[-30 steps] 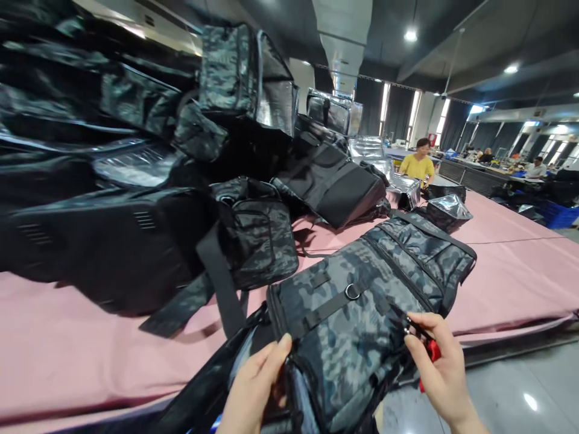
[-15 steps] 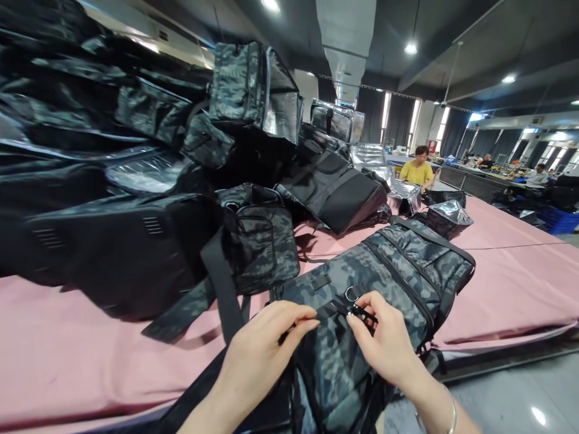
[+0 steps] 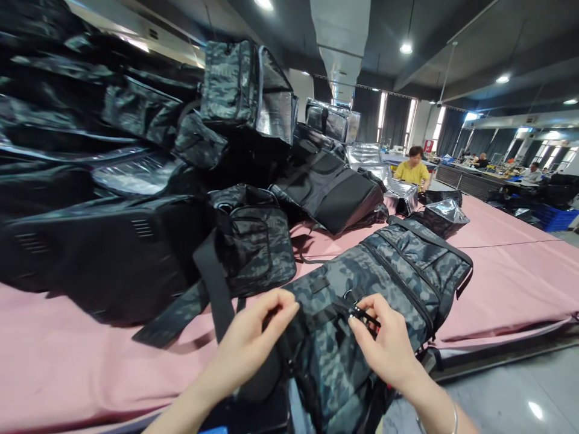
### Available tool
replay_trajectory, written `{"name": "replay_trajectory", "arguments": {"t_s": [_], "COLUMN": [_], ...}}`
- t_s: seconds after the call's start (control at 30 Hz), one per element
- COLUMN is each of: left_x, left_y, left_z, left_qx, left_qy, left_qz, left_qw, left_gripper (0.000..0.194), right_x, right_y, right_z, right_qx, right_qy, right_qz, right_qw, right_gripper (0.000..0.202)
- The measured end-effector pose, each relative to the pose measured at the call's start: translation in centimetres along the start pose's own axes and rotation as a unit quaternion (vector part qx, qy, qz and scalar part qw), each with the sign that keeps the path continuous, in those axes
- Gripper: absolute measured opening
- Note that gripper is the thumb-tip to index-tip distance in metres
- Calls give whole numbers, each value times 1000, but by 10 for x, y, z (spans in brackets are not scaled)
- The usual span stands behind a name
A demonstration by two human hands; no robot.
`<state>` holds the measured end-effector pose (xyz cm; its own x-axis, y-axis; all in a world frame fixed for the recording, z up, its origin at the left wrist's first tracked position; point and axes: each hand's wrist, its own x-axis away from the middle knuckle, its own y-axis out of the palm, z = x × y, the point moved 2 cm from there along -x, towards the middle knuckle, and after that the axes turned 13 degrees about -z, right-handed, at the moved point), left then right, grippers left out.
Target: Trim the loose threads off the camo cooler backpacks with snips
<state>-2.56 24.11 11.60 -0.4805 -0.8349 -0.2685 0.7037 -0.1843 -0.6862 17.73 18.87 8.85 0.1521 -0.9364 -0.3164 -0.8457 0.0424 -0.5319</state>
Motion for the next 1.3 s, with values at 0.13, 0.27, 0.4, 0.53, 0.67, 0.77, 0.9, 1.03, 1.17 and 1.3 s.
{"name": "replay_trajectory", "arguments": {"t_s": [0.13, 0.27, 0.4, 0.53, 0.67, 0.77, 0.9, 1.03, 1.17, 1.3], "left_x": [-18, -34, -36, -32, -29, -28, -25, -23, -24, -33], "left_y": [-9, -7, -1, 6, 8, 7, 6, 8, 8, 0], "left_z": [-17, -19, -14, -12, -13, -13, -12, -15, -24, -31], "left_qx": [-52, -181, -264, -247, -230, -221, -178, -122, -47, -60], "left_qy": [-16, 19, 55, 89, 106, 119, 115, 84, 37, 20], "left_qz": [44, 22, 51, 108, 155, 169, 208, 236, 227, 122], "left_qw": [998, 983, 961, 959, 955, 953, 955, 960, 972, 991], "left_gripper": [36, 35, 33, 25, 17, 14, 14, 14, 25, 36], "right_x": [-2, -2, -4, -22, -50, -63, -63, -62, -63, -62], "right_y": [2, 2, -5, -12, -6, 2, 11, 16, 18, 17], "right_z": [0, -1, -5, -16, -25, -25, -19, -14, -14, -14], "right_qx": [7, 24, 62, 166, 257, 280, 259, 257, 250, 165], "right_qy": [2, 0, -16, -42, -58, -51, -39, -34, -39, -42], "right_qz": [6, 4, 5, -18, -63, -85, -86, -85, -82, -47], "right_qw": [1000, 1000, 998, 985, 963, 955, 961, 962, 964, 984], "right_gripper": [9, 9, 9, 9, 4, 5, 11, 13, 13, 11]}}
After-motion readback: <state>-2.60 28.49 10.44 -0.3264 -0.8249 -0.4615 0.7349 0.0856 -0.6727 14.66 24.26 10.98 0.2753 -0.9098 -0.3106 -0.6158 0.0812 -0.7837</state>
